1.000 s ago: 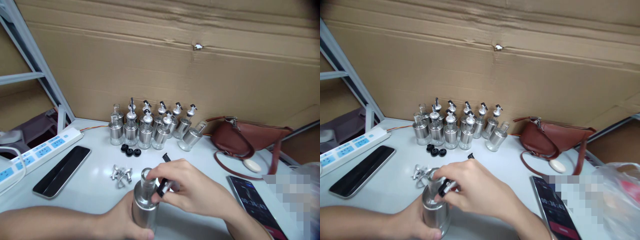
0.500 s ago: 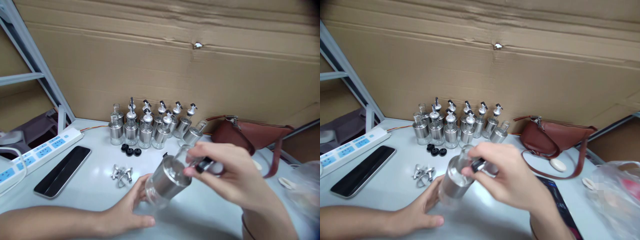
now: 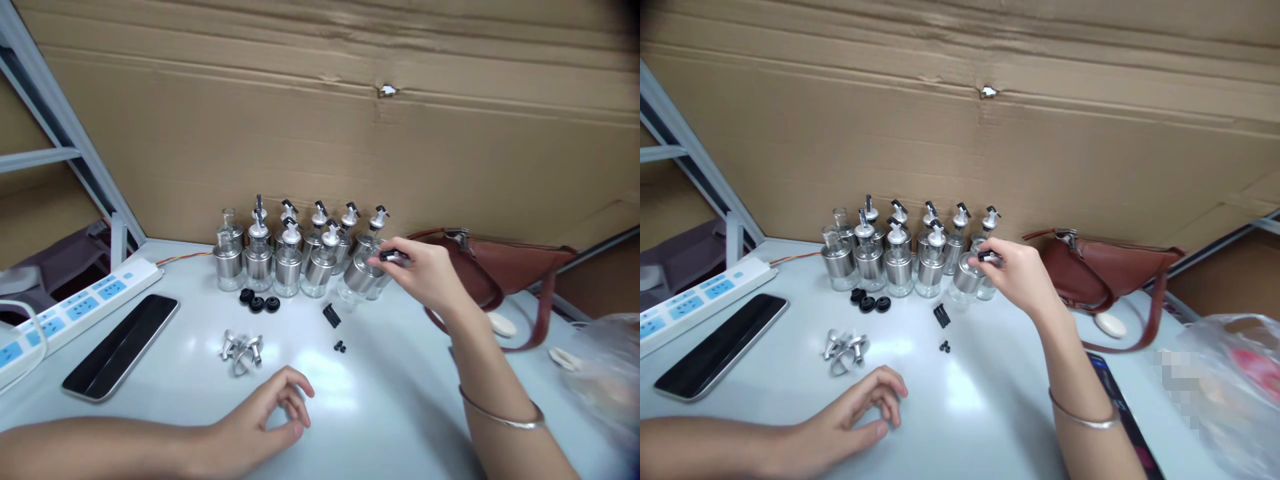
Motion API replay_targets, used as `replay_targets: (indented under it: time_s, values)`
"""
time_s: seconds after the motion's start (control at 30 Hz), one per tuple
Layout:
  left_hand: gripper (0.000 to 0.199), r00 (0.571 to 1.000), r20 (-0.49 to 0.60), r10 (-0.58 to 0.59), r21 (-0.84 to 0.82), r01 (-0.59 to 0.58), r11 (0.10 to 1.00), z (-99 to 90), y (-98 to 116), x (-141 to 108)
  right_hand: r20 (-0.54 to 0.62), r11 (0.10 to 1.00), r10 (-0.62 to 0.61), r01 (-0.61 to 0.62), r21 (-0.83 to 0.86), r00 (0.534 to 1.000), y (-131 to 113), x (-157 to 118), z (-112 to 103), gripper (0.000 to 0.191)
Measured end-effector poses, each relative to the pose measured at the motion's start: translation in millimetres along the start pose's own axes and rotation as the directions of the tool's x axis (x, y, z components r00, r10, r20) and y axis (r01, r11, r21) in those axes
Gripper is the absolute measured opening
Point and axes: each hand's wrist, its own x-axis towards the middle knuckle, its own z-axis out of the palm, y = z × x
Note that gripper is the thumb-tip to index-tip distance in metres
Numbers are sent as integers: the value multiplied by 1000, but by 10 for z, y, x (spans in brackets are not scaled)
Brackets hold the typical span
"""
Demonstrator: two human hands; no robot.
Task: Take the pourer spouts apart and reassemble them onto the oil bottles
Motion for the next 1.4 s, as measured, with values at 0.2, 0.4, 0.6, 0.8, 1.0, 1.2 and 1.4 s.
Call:
replay_targets:
  time_s: [0.2,0.4,0.6,0.8,1.0,1.2,1.4]
  values:
    - [25,1000,-1,7,-2,-7,1000,-2,1,2,36,999,26,-25,-30,999,114,2,190,11]
    - [24,1000,-7,12,-5,-12,1000,-1,-16,-2,31,999,17,-16,-30,999,126,4,332,6]
    - [23,1000,-11,11,-12,-12,1000,1,-25,0,15,999,27,-27,-37,1000,133,1,423,6]
    - [22,1000,-11,3,-22,-3,1000,-4,-12,11,-11,998,57,-57,5,998,132,2,448,17]
    - [28,1000,-16,13,-68,-14,998,10,-32,15,-213,903,193,-88,421,958,-310,11,265,27]
    - [48,996,-20,84,-196,-86,977,18,-77,32,197,703,62,-183,688,978,-980,-287,405,25]
    - [60,999,-51,1,-273,-15,962,0,8,51,517,572,-3,-422,703,856,-1174,-786,733,11]
